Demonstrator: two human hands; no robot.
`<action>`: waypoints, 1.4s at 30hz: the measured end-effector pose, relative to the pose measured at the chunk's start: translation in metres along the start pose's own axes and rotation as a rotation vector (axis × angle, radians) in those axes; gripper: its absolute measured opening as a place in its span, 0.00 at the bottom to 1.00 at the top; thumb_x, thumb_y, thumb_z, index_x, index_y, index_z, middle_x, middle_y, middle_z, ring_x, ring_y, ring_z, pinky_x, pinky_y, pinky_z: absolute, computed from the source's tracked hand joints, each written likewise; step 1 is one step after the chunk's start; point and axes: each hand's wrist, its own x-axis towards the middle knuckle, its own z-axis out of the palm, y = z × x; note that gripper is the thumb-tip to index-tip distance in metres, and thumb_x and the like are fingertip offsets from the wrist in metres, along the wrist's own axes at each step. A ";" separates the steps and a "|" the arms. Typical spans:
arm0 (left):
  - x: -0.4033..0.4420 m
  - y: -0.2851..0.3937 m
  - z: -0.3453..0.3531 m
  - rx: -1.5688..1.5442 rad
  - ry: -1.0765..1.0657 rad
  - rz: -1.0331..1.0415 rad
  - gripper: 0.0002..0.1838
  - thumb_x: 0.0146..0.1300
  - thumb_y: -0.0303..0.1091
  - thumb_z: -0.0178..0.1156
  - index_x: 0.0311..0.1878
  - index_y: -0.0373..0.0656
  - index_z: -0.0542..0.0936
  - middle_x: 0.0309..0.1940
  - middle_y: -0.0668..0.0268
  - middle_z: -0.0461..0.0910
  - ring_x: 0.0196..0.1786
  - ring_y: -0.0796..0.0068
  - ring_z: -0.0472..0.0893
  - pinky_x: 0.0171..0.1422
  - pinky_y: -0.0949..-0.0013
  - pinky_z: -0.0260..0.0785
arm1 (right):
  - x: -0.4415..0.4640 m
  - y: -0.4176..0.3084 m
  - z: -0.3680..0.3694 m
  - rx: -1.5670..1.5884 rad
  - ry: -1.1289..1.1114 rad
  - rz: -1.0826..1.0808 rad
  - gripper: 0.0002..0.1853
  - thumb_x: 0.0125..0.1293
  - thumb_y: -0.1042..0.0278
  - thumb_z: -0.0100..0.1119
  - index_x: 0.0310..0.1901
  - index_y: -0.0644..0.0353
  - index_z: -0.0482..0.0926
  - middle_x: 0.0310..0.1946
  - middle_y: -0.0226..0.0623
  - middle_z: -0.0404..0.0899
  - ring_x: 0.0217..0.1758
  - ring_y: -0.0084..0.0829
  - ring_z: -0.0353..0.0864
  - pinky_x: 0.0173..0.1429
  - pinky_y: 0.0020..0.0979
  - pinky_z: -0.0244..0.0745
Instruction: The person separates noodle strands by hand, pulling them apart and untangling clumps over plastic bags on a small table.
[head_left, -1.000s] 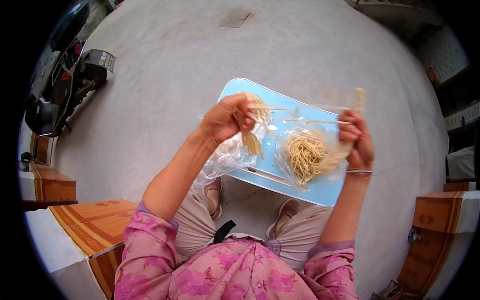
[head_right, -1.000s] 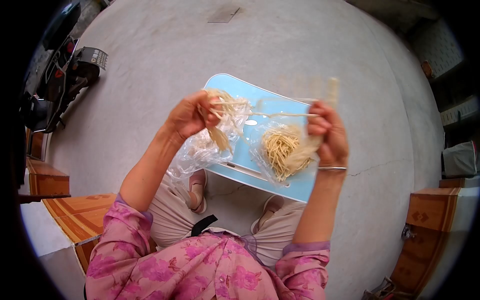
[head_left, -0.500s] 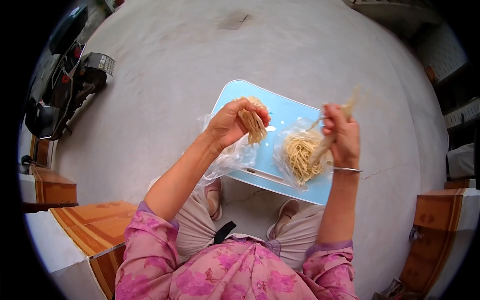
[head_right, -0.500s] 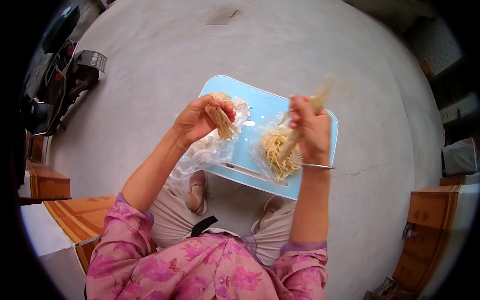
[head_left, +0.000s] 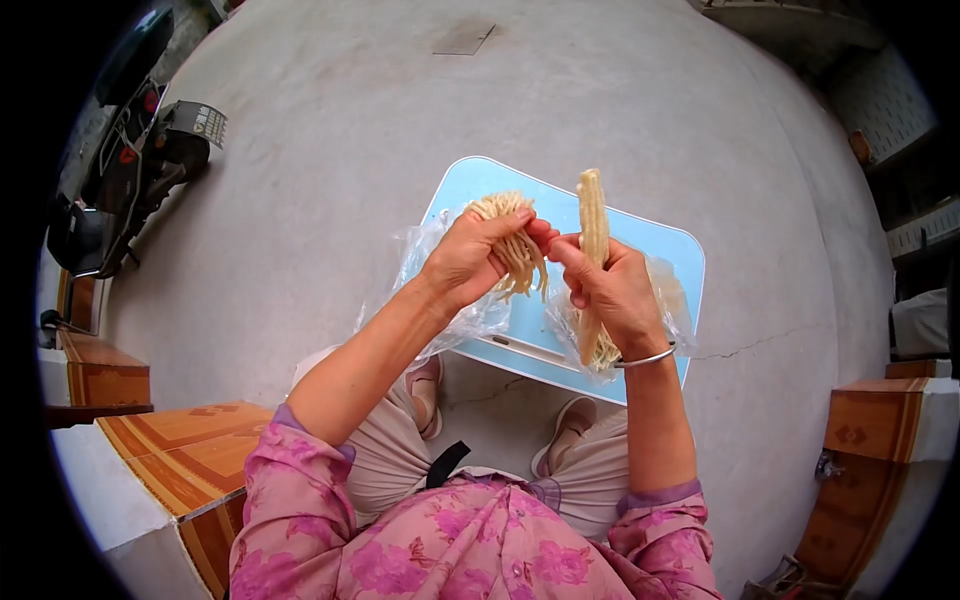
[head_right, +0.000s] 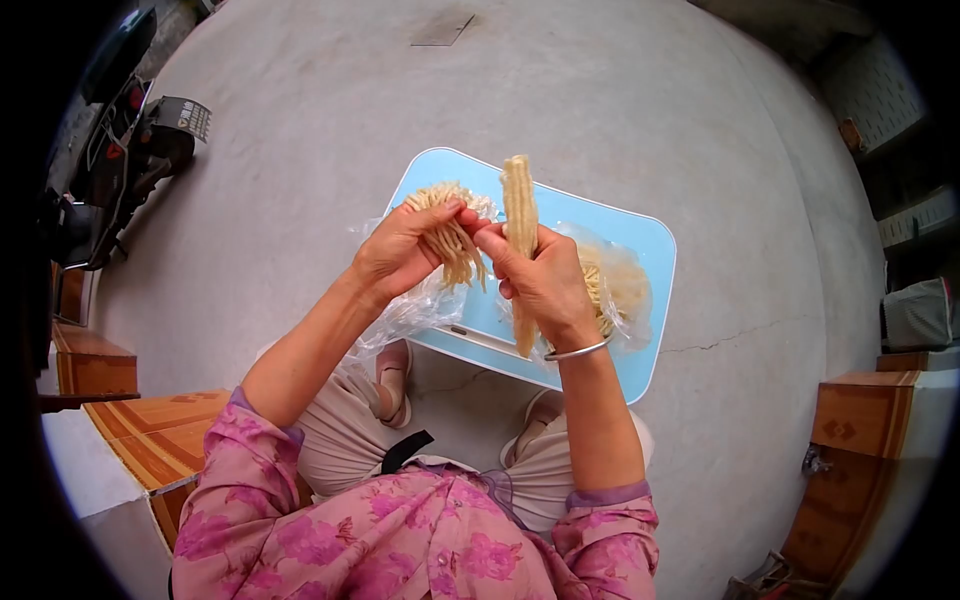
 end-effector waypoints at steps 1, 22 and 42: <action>0.001 0.001 -0.001 -0.017 -0.012 0.004 0.08 0.66 0.31 0.58 0.40 0.35 0.79 0.33 0.62 0.81 0.38 0.69 0.81 0.45 0.66 0.76 | 0.000 0.000 0.001 0.108 0.011 -0.001 0.20 0.66 0.56 0.60 0.45 0.70 0.77 0.30 0.33 0.77 0.25 0.18 0.70 0.28 0.20 0.69; -0.001 -0.017 0.010 0.202 0.084 0.035 0.04 0.57 0.27 0.64 0.32 0.36 0.81 0.26 0.67 0.79 0.27 0.79 0.77 0.33 0.73 0.73 | 0.011 0.021 0.006 0.012 0.127 -0.200 0.15 0.72 0.60 0.50 0.38 0.67 0.76 0.31 0.33 0.77 0.31 0.20 0.76 0.38 0.25 0.78; 0.001 0.033 -0.007 -0.042 -0.038 0.183 0.07 0.66 0.30 0.54 0.39 0.35 0.75 0.34 0.62 0.78 0.39 0.69 0.78 0.52 0.65 0.73 | -0.009 -0.006 -0.102 0.322 0.400 -0.320 0.13 0.72 0.62 0.49 0.41 0.65 0.75 0.30 0.32 0.76 0.34 0.24 0.77 0.40 0.30 0.80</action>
